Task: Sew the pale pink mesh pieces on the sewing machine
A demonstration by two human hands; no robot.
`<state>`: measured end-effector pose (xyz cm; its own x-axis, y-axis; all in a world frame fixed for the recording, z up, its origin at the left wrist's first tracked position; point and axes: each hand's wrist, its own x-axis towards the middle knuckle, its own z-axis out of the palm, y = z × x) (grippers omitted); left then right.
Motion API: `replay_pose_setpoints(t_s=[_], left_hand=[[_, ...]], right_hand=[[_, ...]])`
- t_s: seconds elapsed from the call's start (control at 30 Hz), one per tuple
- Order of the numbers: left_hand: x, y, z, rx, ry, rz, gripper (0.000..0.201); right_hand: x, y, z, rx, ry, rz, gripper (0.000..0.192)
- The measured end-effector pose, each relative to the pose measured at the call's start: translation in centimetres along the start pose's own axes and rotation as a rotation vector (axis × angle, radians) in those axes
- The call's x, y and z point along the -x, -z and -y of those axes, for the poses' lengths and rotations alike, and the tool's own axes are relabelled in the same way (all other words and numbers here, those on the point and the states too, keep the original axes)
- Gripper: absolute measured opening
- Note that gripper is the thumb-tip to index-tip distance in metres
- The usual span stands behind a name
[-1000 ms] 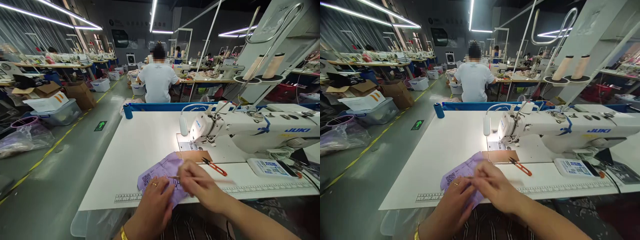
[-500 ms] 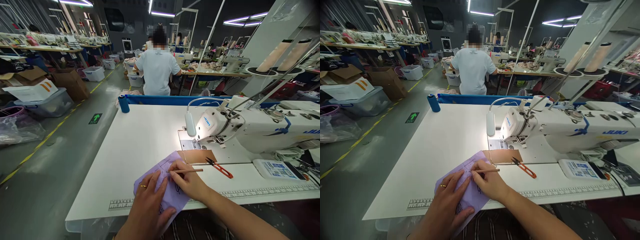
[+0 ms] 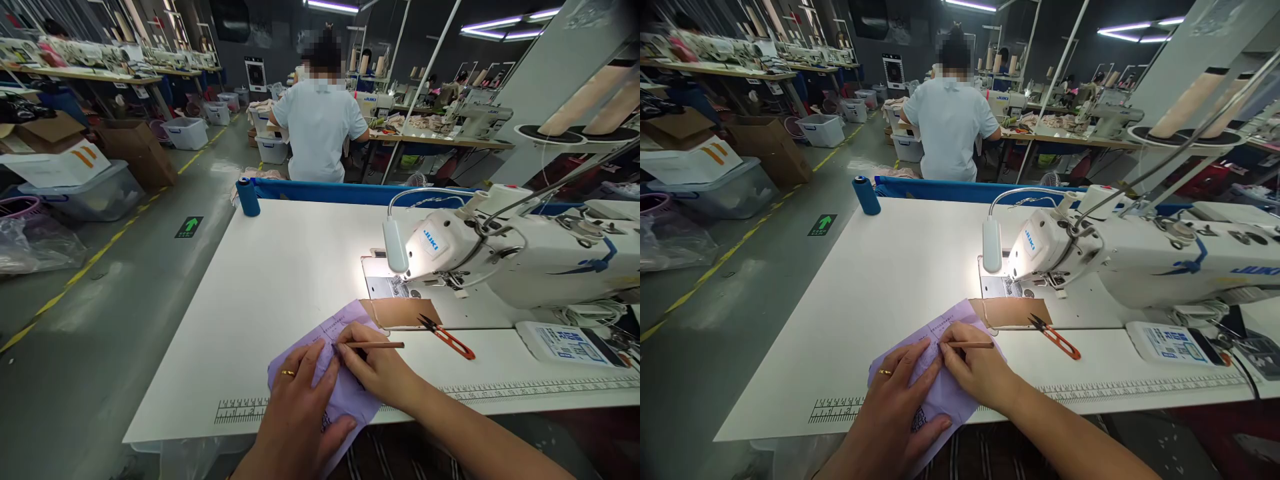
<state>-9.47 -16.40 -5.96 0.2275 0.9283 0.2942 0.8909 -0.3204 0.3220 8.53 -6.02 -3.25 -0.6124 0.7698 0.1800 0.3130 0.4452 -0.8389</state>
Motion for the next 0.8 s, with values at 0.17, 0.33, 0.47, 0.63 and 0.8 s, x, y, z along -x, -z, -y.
replay_pose_setpoints(t_s=[0.17,0.33,0.47,0.63,0.8], left_hand=[[-0.05,0.15,-0.03,0.002,0.005,0.008,0.071],[-0.1,0.24,-0.12,-0.004,0.006,0.005,0.072],[-0.15,0.3,-0.29,0.005,0.006,-0.011,0.07],[-0.37,0.67,-0.42,-0.034,-0.028,-0.035,0.072],[-0.49,0.76,-0.42,-0.057,-0.049,-0.049,0.072]], right_hand=[[0.0,0.09,-0.09,-0.005,-0.013,0.006,0.015],[-0.06,0.06,-0.25,-0.005,-0.021,0.003,0.017],[0.0,0.06,-0.25,-0.007,-0.035,0.011,0.016],[0.05,0.0,-0.3,0.009,-0.057,-0.005,0.016],[0.03,0.06,-0.44,0.021,-0.035,-0.013,0.018]])
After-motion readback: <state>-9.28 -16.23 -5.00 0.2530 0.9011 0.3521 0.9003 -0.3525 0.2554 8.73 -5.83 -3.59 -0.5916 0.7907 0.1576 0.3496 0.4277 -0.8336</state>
